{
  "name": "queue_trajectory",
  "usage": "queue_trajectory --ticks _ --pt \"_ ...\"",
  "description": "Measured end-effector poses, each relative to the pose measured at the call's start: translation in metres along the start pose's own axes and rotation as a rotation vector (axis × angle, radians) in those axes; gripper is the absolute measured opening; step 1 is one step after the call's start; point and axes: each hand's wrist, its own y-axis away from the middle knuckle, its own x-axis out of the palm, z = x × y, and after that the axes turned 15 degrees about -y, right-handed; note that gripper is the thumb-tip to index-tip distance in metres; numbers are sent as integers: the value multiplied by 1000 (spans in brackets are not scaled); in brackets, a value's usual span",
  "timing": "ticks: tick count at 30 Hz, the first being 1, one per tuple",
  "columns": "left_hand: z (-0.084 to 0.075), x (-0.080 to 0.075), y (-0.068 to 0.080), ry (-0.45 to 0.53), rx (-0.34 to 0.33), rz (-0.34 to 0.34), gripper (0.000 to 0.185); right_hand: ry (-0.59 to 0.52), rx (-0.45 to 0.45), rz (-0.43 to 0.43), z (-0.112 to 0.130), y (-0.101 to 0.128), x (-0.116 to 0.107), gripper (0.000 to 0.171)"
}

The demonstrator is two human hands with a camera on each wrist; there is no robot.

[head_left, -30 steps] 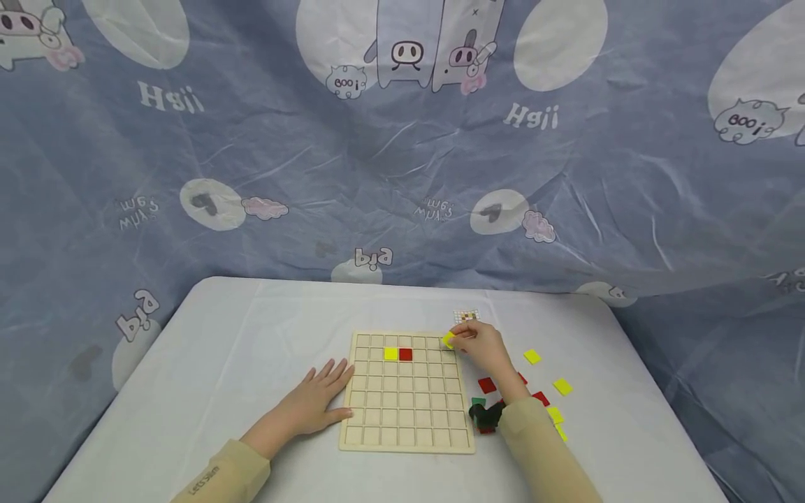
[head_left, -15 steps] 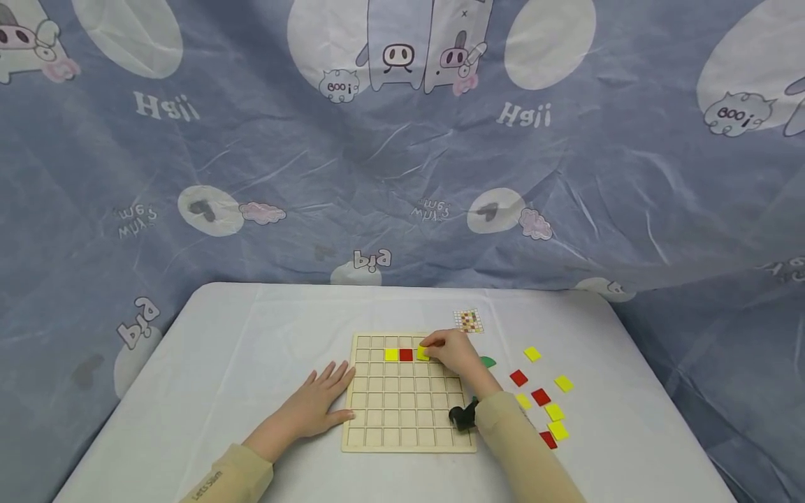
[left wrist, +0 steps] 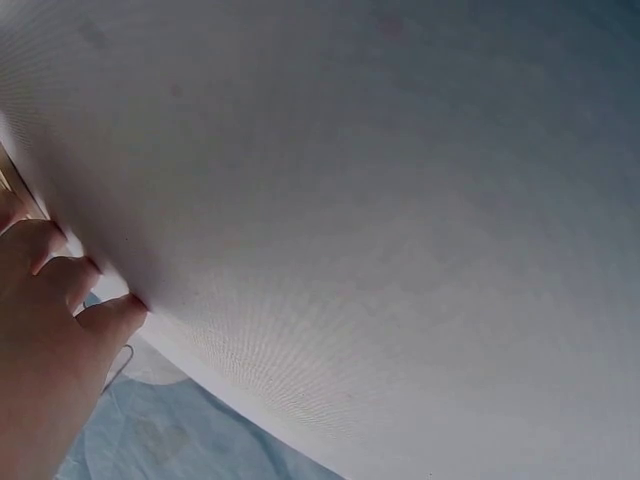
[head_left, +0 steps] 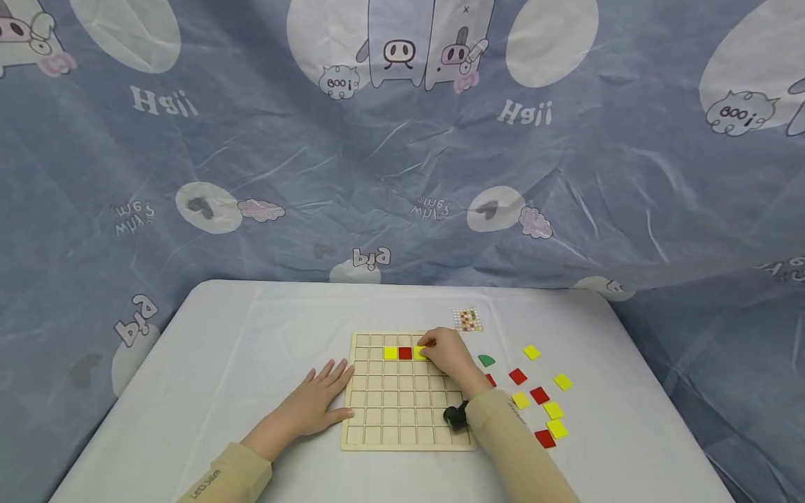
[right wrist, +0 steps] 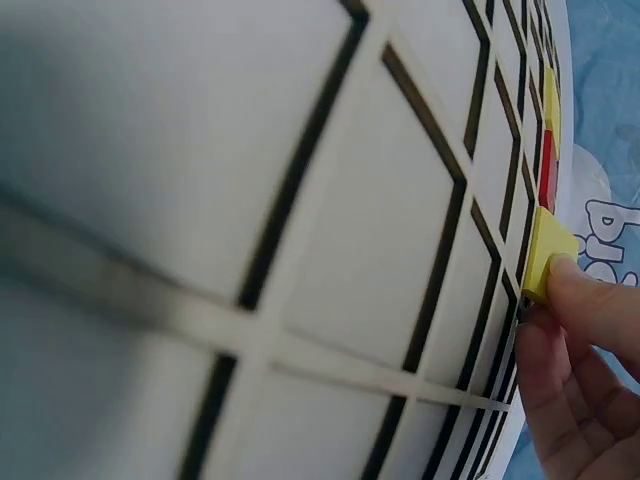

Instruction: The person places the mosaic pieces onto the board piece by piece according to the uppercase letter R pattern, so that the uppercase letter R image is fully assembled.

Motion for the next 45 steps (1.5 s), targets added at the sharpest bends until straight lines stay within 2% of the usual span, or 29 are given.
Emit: queue_trajectory --ticks 8,12,17,23,28,37,45 --pt "1 -2 -1 5 -13 4 83 37 -16 -4 1 -1 3 6" --pt "1 -1 0 7 -11 3 83 -50 34 2 -3 1 -4 10" --pt "1 -1 2 9 -3 4 82 -145 110 -23 -12 9 -31 20" --pt "2 -1 2 2 -6 1 83 -114 169 -87 -31 17 -70 28" --pt "3 -1 2 12 3 -2 83 -45 244 -103 -46 26 -85 24" --pt "3 1 1 12 -1 -6 83 -8 349 -107 -60 33 -82 24" --pt "4 0 2 9 16 -9 82 10 359 -120 -58 36 -78 22"
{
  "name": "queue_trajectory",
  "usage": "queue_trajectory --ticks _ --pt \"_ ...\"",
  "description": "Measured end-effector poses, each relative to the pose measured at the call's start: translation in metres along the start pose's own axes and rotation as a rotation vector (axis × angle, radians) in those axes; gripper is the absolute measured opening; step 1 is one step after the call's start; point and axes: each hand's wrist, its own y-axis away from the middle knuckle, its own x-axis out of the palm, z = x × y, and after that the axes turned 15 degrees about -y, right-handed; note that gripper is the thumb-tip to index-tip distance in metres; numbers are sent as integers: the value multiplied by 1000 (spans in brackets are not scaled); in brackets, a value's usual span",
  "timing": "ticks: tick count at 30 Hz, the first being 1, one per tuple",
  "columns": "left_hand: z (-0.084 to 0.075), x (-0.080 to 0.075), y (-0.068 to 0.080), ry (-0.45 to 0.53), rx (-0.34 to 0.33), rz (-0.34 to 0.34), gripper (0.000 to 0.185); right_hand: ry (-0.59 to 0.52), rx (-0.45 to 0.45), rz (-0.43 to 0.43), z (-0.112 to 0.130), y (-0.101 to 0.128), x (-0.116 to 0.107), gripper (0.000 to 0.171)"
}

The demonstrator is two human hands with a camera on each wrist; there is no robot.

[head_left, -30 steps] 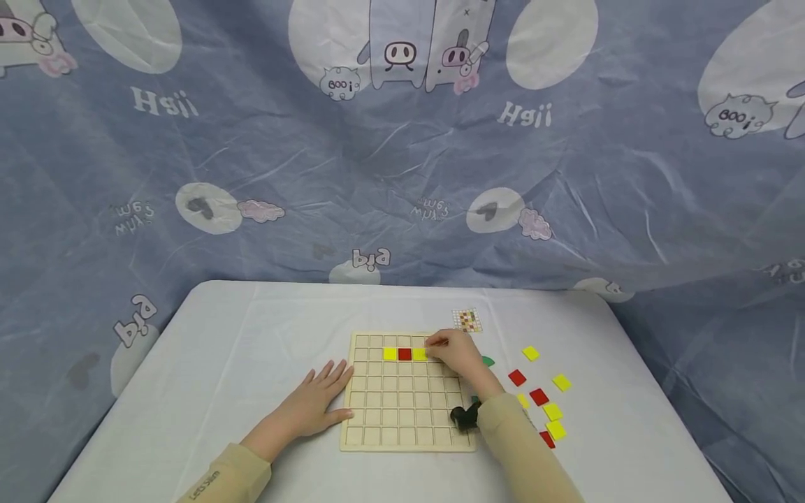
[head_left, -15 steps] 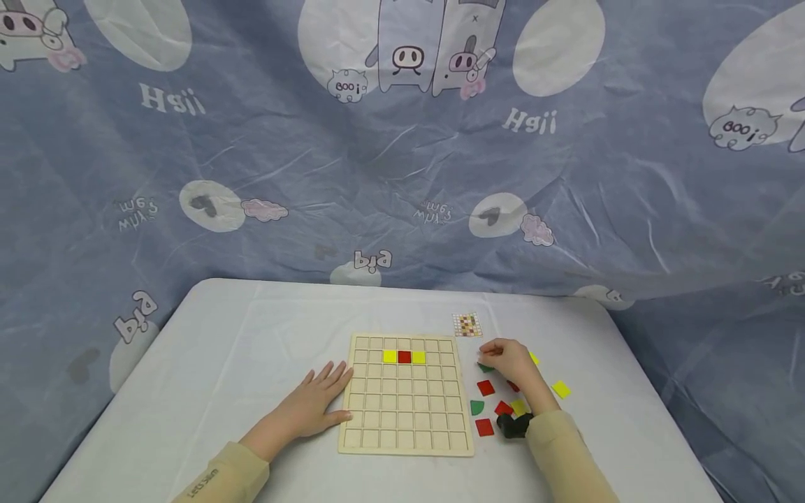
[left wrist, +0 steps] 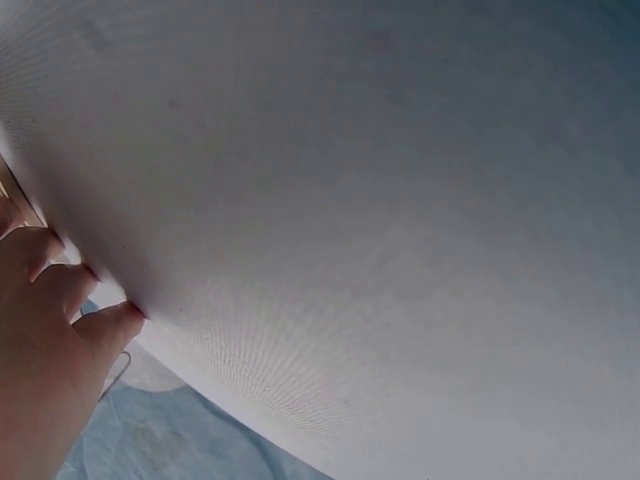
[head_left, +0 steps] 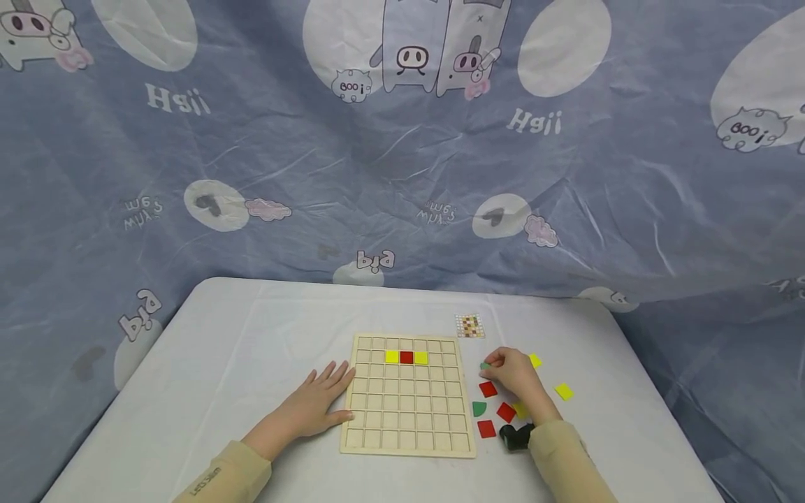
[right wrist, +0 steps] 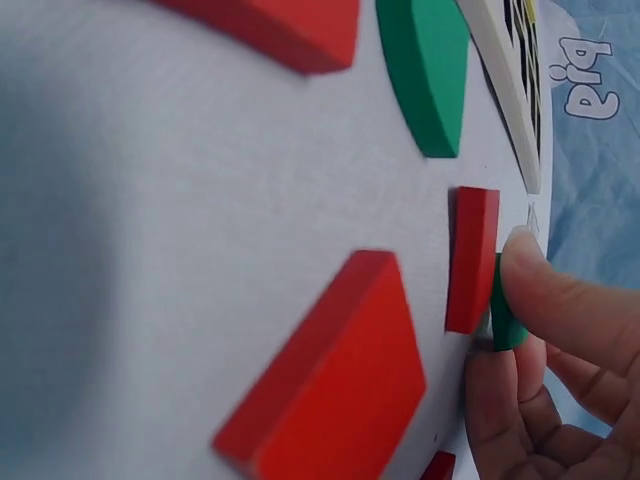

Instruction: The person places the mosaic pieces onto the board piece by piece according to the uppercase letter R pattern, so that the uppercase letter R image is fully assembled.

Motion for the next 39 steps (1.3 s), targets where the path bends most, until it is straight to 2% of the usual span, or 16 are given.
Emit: queue_trajectory --ticks 6,10,14,17,22,28,39 --pt "-1 -2 1 5 2 -4 82 -33 -1 -7 3 3 0 23" --pt "-2 -3 2 8 5 -4 81 -88 -42 -25 10 4 3 21" --pt "-2 -6 3 11 -4 2 82 -186 -89 -18 20 3 18 17" --pt "-3 -7 3 10 -5 2 82 -205 -125 -9 28 3 34 14" --pt "-3 -4 2 8 -3 -2 82 -194 -188 9 41 3 53 9" --pt "-5 -4 2 6 -7 4 82 -170 -248 31 47 3 65 5" --pt "-7 -9 4 20 -12 17 81 -94 -257 9 53 5 70 6"
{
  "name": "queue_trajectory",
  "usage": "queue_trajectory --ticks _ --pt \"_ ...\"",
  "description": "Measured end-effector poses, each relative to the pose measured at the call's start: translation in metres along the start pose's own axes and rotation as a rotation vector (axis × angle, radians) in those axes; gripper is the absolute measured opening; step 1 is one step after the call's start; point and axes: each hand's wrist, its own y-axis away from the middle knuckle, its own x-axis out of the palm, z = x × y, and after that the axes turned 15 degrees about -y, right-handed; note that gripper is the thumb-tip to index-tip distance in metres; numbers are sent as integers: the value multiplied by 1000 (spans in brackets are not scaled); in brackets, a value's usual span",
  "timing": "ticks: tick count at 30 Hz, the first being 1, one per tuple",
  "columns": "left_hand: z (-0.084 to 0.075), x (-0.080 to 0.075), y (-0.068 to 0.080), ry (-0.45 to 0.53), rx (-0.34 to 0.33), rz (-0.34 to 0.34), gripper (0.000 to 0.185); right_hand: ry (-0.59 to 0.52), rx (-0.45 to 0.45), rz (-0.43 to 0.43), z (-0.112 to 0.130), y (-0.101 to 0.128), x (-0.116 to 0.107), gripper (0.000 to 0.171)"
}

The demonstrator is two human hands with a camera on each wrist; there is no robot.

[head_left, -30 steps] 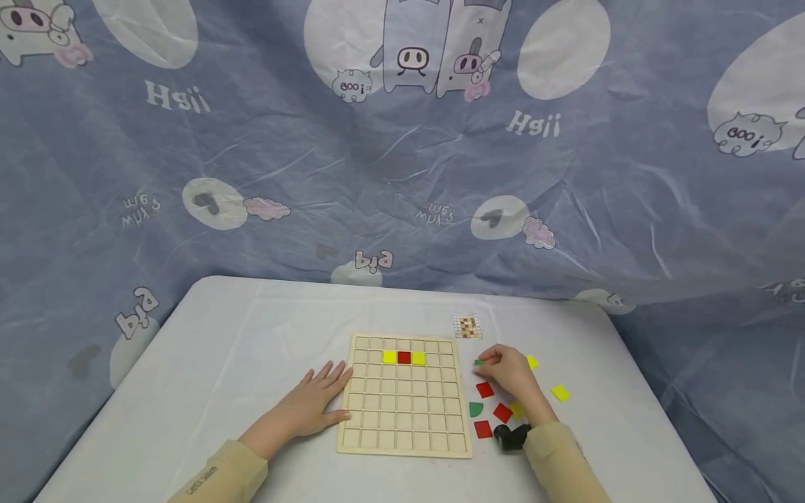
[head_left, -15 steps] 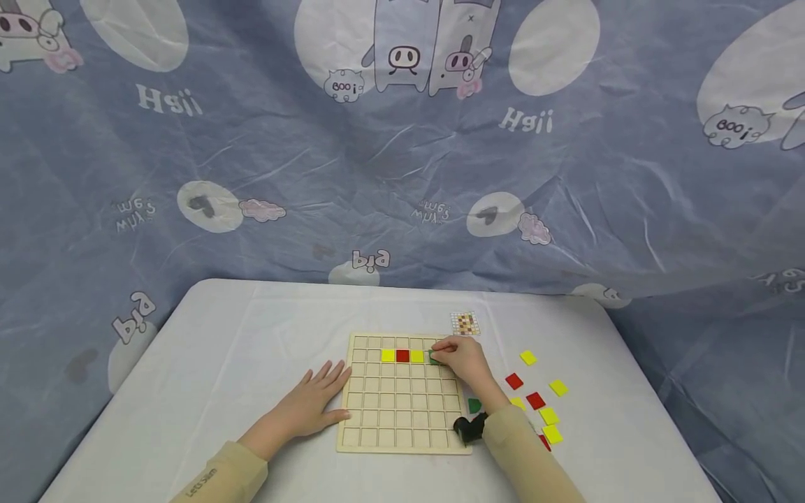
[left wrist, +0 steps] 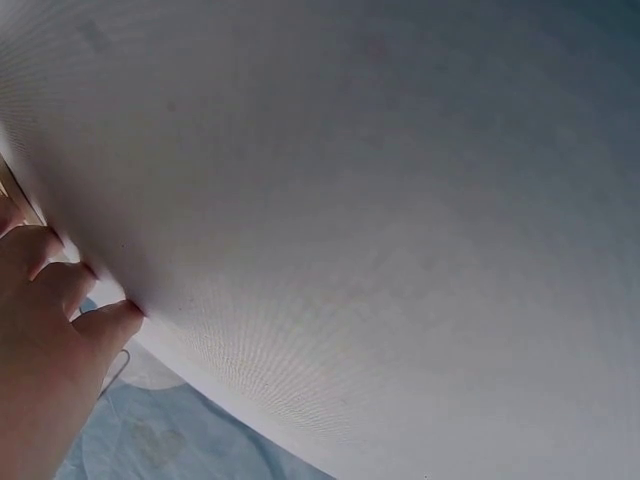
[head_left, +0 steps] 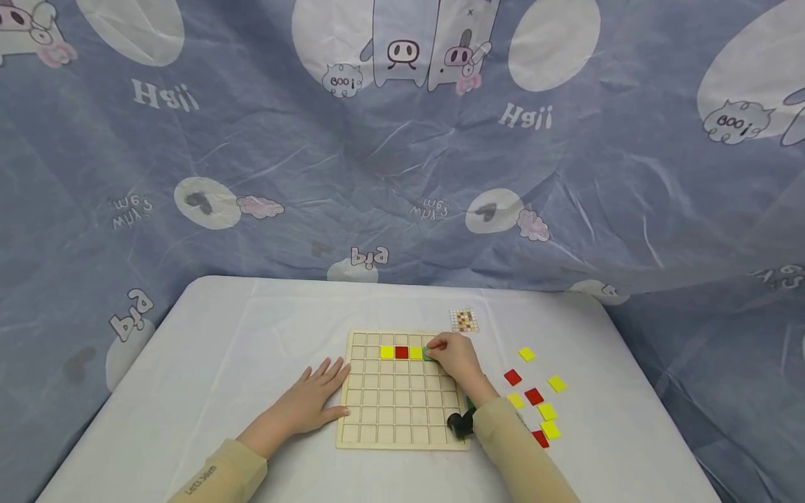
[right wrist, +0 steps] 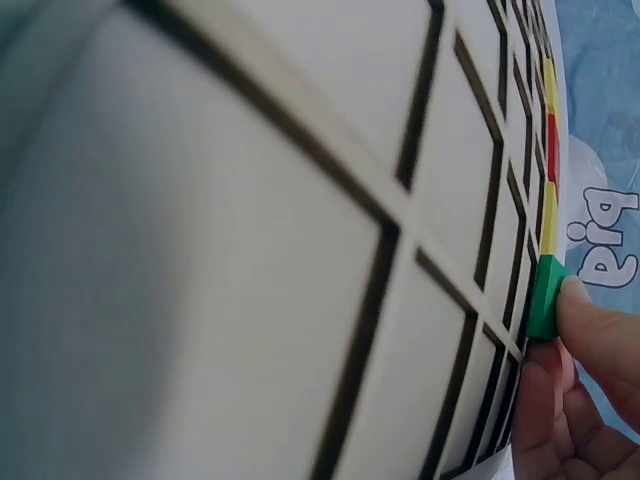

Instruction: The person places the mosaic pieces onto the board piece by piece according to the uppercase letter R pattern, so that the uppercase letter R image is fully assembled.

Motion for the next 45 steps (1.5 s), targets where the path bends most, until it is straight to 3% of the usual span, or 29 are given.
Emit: queue_trajectory --ticks 15,23,29,36,45 --pt "4 7 -4 -23 3 0 81 9 44 19 0 -9 -4 7" --pt "3 5 -3 -11 -1 -3 81 79 -48 34 3 -11 0 4" --pt "0 2 -2 -8 -4 2 81 86 -50 39 4 -5 -3 5" --pt "-1 3 -3 -9 -6 4 81 -3 23 -25 -3 6 -41 17" --pt "2 6 -4 -19 -6 -6 81 32 225 -92 -37 23 -101 25"
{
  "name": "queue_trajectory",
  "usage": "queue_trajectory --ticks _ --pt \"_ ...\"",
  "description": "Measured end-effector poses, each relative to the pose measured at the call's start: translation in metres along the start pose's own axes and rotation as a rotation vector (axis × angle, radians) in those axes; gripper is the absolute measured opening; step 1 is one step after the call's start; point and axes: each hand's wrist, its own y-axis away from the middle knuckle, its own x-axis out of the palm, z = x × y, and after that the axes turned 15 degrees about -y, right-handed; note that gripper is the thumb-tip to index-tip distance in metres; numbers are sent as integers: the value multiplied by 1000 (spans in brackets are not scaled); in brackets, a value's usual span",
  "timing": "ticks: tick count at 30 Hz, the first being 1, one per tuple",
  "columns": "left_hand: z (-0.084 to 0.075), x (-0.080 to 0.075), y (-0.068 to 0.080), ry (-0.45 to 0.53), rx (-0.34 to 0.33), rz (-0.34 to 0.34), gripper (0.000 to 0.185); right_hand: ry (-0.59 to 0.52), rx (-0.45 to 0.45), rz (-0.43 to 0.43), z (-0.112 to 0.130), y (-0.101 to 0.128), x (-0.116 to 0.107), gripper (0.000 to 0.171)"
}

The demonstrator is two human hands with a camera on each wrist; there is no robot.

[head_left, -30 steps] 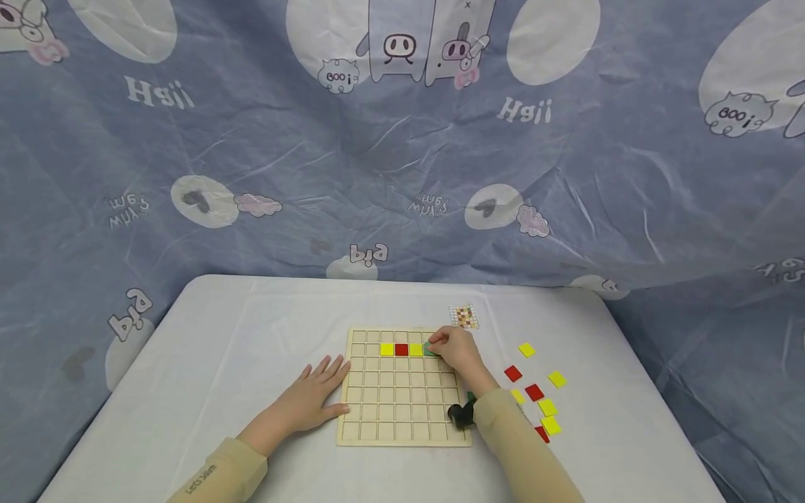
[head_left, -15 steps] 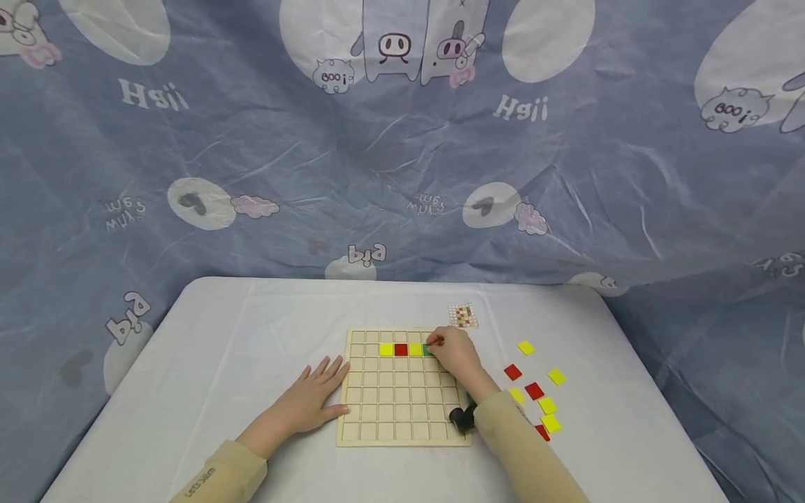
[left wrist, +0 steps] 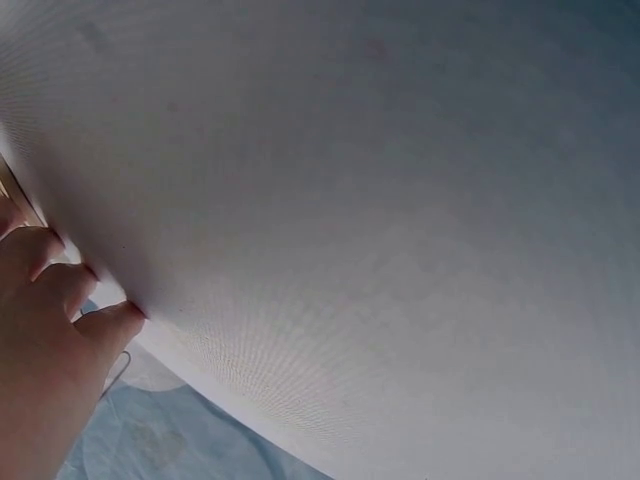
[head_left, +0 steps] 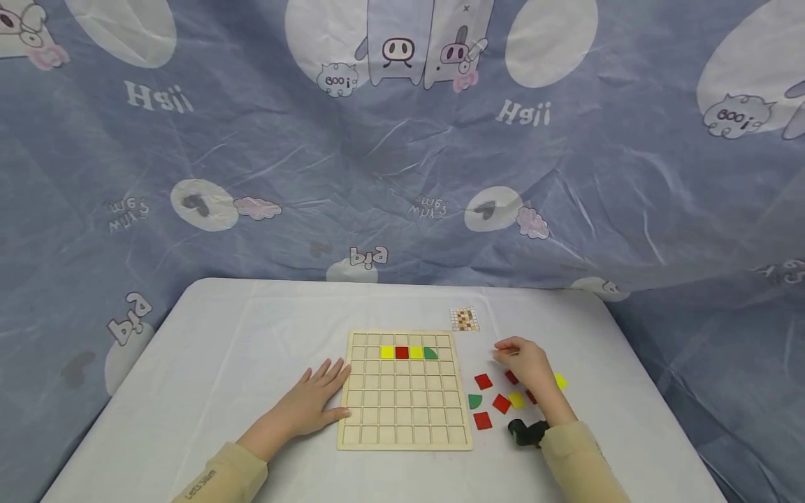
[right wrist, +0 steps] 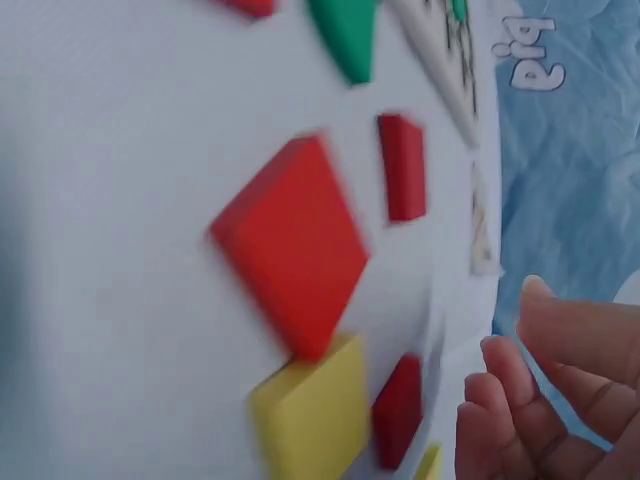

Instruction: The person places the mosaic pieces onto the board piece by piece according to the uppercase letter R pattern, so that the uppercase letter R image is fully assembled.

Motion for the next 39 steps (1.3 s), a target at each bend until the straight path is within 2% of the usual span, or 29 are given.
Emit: queue_trajectory --ticks 6,15,22,28,33,39 --pt "1 2 1 8 -8 7 81 26 87 -14 -21 7 -10 31" --pt "-1 2 2 16 -4 -1 81 32 163 -30 -33 11 -11 37" --pt "-2 -2 4 27 5 -9 81 3 126 -39 -32 11 -9 30" --pt "-3 -4 4 42 9 -6 80 -113 70 -25 -20 10 0 27" --pt "-3 -4 3 34 3 -5 80 -196 56 35 -5 9 18 26" --pt "-3 -5 2 41 -8 8 80 -253 26 110 12 9 47 17"
